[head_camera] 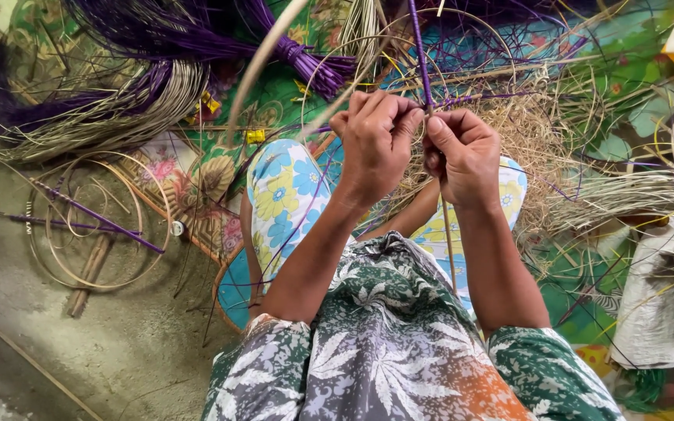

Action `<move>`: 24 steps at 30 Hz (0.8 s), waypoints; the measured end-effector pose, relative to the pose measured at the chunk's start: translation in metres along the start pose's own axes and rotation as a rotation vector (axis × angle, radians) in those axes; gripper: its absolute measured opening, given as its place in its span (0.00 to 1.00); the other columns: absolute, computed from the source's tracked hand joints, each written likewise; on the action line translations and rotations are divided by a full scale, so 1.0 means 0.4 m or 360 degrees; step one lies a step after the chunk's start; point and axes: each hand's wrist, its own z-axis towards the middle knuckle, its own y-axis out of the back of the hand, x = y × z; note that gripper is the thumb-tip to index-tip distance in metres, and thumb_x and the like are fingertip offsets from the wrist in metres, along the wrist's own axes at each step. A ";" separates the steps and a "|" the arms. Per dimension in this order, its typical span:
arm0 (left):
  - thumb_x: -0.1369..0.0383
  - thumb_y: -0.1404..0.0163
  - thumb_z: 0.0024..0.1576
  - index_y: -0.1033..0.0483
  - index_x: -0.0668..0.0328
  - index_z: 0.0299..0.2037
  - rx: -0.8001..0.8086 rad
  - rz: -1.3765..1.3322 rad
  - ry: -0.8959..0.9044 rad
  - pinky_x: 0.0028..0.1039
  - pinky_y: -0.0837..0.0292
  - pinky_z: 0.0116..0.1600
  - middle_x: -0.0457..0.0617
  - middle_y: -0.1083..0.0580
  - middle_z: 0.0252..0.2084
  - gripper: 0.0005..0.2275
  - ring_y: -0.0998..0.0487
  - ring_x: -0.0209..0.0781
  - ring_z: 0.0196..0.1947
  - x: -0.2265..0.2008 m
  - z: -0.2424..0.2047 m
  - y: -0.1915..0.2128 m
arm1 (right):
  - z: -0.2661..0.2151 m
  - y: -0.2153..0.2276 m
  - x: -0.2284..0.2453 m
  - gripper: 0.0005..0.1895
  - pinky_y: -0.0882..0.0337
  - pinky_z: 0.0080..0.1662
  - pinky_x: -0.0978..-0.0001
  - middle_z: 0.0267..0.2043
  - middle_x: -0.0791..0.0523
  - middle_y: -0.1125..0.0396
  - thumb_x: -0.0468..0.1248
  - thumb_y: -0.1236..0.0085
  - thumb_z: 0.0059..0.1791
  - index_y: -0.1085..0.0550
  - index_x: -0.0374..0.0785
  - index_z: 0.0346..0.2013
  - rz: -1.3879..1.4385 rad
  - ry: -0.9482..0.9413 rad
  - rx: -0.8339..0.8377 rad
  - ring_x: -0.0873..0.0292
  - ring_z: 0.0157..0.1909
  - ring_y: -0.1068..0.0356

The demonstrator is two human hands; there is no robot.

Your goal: The person weaves thin purple and beige strips around wooden hoops while sitting on a mat. They thread the materials through the frame and secure them by hand.

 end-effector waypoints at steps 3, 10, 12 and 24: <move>0.64 0.46 0.61 0.24 0.48 0.34 -0.0036 -0.0014 -0.0009 0.38 0.50 0.52 0.37 0.30 0.31 0.04 0.30 0.37 0.43 -0.016 0.000 0.002 | 0.006 0.011 -0.017 0.06 0.38 0.18 0.74 0.23 0.47 0.36 0.29 0.38 0.54 0.26 0.27 0.40 0.0027 0.0058 -0.0004 0.60 0.16 0.37; 0.63 0.46 0.61 0.24 0.47 0.32 -0.0037 -0.0074 -0.0044 0.38 0.50 0.53 0.36 0.31 0.30 0.05 0.29 0.36 0.42 -0.032 0.014 0.022 | 0.011 0.013 -0.029 0.09 0.31 0.21 0.70 0.25 0.46 0.32 0.24 0.33 0.49 0.25 0.28 0.41 0.0097 0.0129 -0.0005 0.57 0.19 0.31; 0.63 0.46 0.61 0.24 0.47 0.32 -0.0026 -0.0103 -0.0034 0.38 0.49 0.53 0.35 0.31 0.29 0.06 0.29 0.36 0.41 -0.019 0.016 0.017 | 0.005 -0.005 -0.008 0.11 0.30 0.21 0.70 0.26 0.47 0.32 0.24 0.33 0.49 0.25 0.28 0.43 0.0098 0.0135 0.0010 0.57 0.20 0.30; 0.67 0.51 0.64 0.26 0.62 0.38 0.0779 -0.0095 0.0276 0.32 0.30 0.40 0.50 0.26 0.35 0.07 0.27 0.41 0.34 0.214 -0.080 0.254 | 0.096 0.148 0.162 0.06 0.35 0.21 0.79 0.39 0.53 0.26 0.22 0.39 0.59 0.22 0.35 0.44 -0.0430 0.0582 -0.0177 0.67 0.24 0.35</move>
